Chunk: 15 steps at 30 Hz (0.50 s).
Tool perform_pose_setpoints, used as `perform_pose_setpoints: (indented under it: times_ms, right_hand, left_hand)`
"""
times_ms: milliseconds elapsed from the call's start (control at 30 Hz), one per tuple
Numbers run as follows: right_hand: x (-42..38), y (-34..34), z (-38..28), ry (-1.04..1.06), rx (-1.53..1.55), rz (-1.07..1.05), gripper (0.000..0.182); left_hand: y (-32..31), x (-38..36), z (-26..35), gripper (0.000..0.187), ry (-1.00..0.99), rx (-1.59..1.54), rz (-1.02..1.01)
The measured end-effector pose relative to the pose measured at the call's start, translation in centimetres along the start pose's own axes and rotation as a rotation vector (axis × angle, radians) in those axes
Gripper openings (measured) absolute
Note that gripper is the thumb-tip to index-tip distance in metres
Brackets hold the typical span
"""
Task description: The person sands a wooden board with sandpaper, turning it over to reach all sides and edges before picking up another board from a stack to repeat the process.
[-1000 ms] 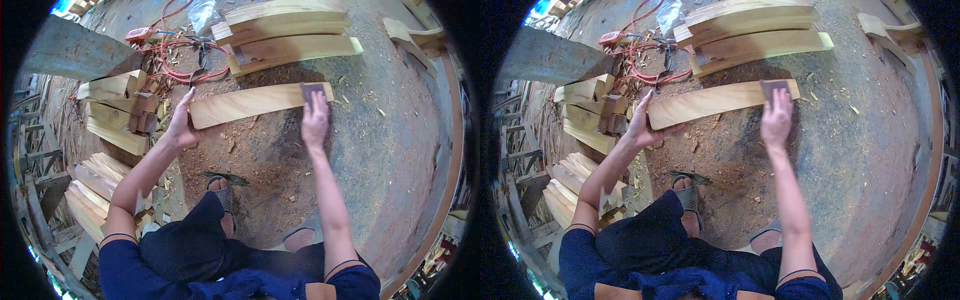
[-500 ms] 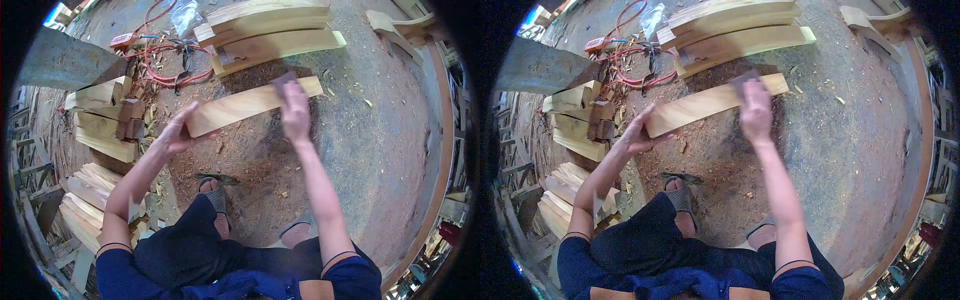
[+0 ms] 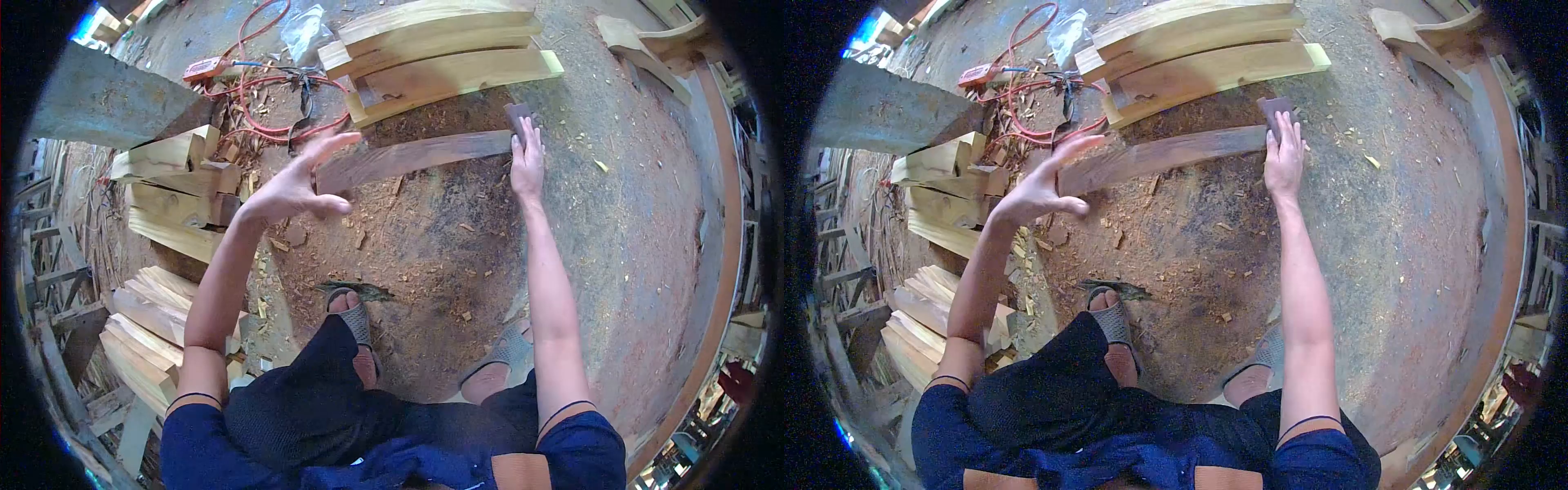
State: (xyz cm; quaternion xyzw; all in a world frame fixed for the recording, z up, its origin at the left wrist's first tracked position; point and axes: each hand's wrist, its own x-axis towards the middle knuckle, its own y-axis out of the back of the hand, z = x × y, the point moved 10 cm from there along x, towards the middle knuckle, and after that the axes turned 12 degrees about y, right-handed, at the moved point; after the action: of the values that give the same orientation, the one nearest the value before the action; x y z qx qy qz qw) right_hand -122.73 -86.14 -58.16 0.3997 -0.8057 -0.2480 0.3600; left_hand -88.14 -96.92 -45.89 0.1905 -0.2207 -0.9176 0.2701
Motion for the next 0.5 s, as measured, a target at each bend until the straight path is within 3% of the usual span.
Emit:
perform_pose_setpoints:
  times_ms: [33, 67, 100, 167, 200, 233, 300, 333, 367, 400, 433, 500]
  right_hand:
    - [0.3, -0.4, 0.0, 0.000, 0.015, -0.009, 0.045]
    - [0.3, -0.8, -0.2, -0.006, 0.019, -0.010, 0.045]
    - [0.4, -1.0, -0.6, 0.005, -0.055, -0.028, 0.045]
    - [0.5, -0.9, -0.8, 0.023, -0.138, -0.039, 0.045]
    - [0.2, -0.9, -0.9, 0.043, -0.164, -0.042, 0.045]
    - [-0.2, -1.1, -1.0, 0.062, -0.189, -0.053, 0.046]
    - [0.2, -0.7, -1.7, 0.065, -0.188, -0.061, 0.045]
    - [0.2, -0.7, -1.8, 0.031, -0.200, -0.053, 0.044]
    - [0.3, -0.5, -2.5, -0.007, -0.212, -0.041, 0.044]
    - [0.0, -0.9, -5.7, 0.039, -0.125, -0.077, 0.044]
    - [-1.4, -1.5, -9.9, 0.227, -0.184, -0.005, 0.046]
    - [-4.0, -2.4, -18.4, 0.343, -0.029, -0.078, 0.046]
  left_hand:
    - [-1.6, -0.1, -2.5, 0.079, 0.099, -0.203, -0.162]
    - [-3.6, -0.4, -5.5, 0.086, 0.275, -0.659, -0.235]
    - [-4.5, -0.8, -7.1, 0.086, 0.279, -0.659, -0.240]
    - [-7.5, -2.3, -11.3, 0.080, 0.748, -1.328, -0.295]
    - [-8.8, -2.6, -11.2, 0.074, 0.837, -1.385, -0.235]
    - [-9.5, -2.9, -11.8, 0.074, 0.837, -1.394, -0.234]
    - [-12.7, -3.4, -11.3, 0.066, 0.848, -1.337, -0.487]
    - [-13.3, -3.4, -11.1, 0.055, 0.860, -1.574, -0.501]
    - [-13.4, -3.4, -10.9, 0.055, 0.858, -1.567, -0.512]
    - [-13.2, -3.2, -10.5, 0.052, 0.861, -1.728, -0.530]
    - [-13.1, -3.0, -10.0, 0.049, 0.863, -1.888, -0.551]
    - [-12.4, -2.6, -11.4, 0.045, 0.850, -1.834, -0.495]
